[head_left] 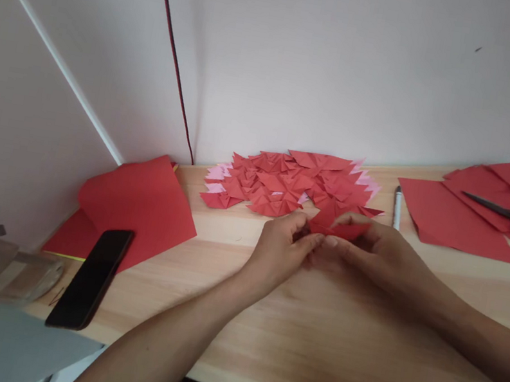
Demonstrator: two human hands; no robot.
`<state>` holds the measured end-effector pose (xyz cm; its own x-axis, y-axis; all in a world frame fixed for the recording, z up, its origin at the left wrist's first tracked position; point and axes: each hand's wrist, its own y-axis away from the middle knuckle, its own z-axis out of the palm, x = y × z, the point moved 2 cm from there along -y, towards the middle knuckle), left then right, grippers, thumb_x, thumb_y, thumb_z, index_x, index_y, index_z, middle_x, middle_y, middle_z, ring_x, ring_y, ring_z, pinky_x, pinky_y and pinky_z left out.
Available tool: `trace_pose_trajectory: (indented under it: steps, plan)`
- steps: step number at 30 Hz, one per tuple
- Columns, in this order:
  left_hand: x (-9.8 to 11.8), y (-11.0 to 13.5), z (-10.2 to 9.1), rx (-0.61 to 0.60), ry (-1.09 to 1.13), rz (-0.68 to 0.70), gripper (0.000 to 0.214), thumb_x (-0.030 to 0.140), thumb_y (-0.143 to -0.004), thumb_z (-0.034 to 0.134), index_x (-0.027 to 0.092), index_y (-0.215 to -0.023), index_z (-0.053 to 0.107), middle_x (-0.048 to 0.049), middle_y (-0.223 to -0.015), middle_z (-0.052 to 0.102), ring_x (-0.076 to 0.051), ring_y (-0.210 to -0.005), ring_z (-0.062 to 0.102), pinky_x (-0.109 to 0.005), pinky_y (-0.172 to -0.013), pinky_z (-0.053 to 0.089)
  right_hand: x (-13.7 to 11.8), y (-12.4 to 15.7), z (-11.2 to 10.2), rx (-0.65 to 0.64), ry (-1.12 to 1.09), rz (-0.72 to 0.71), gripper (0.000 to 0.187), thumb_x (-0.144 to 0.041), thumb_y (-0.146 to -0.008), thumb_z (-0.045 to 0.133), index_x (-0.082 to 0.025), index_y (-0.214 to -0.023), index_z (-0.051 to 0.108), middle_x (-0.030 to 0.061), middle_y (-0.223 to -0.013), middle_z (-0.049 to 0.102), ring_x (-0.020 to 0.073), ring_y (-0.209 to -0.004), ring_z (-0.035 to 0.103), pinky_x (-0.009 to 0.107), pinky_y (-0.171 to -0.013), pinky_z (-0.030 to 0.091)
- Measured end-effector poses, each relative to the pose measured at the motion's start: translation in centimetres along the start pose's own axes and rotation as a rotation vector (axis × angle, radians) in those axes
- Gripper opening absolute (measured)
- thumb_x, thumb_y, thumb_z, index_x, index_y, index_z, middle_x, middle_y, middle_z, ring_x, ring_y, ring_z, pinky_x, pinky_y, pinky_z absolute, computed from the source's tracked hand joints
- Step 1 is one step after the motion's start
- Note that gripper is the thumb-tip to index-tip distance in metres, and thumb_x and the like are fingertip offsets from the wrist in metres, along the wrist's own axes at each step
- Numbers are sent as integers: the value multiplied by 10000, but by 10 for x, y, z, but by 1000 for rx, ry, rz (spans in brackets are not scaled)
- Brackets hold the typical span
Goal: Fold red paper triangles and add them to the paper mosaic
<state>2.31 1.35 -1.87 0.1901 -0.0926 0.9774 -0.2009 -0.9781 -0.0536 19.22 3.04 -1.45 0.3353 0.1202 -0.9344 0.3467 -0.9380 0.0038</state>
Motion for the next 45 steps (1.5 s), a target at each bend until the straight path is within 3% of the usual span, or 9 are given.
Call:
trace_pose_trajectory:
  steps: [5,10,15,19,22,27,32,38,45]
  plan:
    - [-1,-2,0,-57,73,23,108,232,-854,611,140,-804,584,-9,-674,612,-119,-540,600,-237,-541,486,-2,1,0,-28,-56,-47,287,-523,-797,686,-237,-784,668,19,-746,716,196,-668,638,295,-569,455]
    - [-8,-5,0,-125,281,-67,185,281,-827,665,115,-842,584,-19,-694,634,-110,-535,631,-221,-541,508,3,-3,-2,-47,-34,-76,299,-518,-831,658,-226,-794,707,25,-797,738,199,-708,650,297,-612,468]
    - [-11,-6,-3,-115,356,-121,253,321,-802,703,117,-781,555,-35,-696,660,-108,-536,645,-206,-533,512,6,-6,-2,-26,60,-82,347,-519,-874,590,-212,-797,735,33,-809,750,217,-750,662,315,-638,476]
    - [-9,-6,-2,-124,327,-124,238,315,-824,689,116,-794,561,-33,-703,658,-102,-544,645,-199,-536,512,6,-6,-2,-48,38,-111,332,-501,-886,581,-215,-806,728,33,-829,749,222,-787,674,327,-676,491]
    - [-8,-6,-1,-103,270,-128,194,273,-838,666,123,-791,553,-31,-710,655,-100,-534,640,-181,-498,479,8,-6,-2,4,32,-111,311,-505,-867,607,-217,-830,719,37,-857,751,224,-807,672,335,-701,491]
    - [-5,-5,-4,-78,160,-64,100,200,-843,615,126,-790,572,-19,-675,634,-101,-514,610,-200,-500,465,8,-6,-2,40,47,-93,302,-514,-835,643,-232,-928,701,11,-761,705,179,-657,594,304,-586,432]
    - [-1,-5,-5,-83,100,-10,126,217,-831,626,133,-754,572,-12,-657,618,-101,-522,585,-220,-536,471,2,-4,-3,-1,-30,-126,290,-511,-846,636,-227,-868,690,20,-792,696,182,-715,607,298,-631,444]
    - [-5,-6,-1,-105,96,-64,89,234,-849,593,148,-847,575,-1,-655,619,-111,-504,595,-217,-509,457,4,-5,0,14,3,-78,312,-527,-835,636,-225,-886,693,43,-862,715,225,-793,653,341,-692,483]
    - [-3,-4,-4,-103,4,5,217,323,-847,626,155,-725,562,11,-596,580,-90,-486,541,-204,-502,428,-1,-4,1,18,-3,-134,365,-563,-845,603,-217,-773,696,45,-847,710,218,-787,635,343,-696,478]
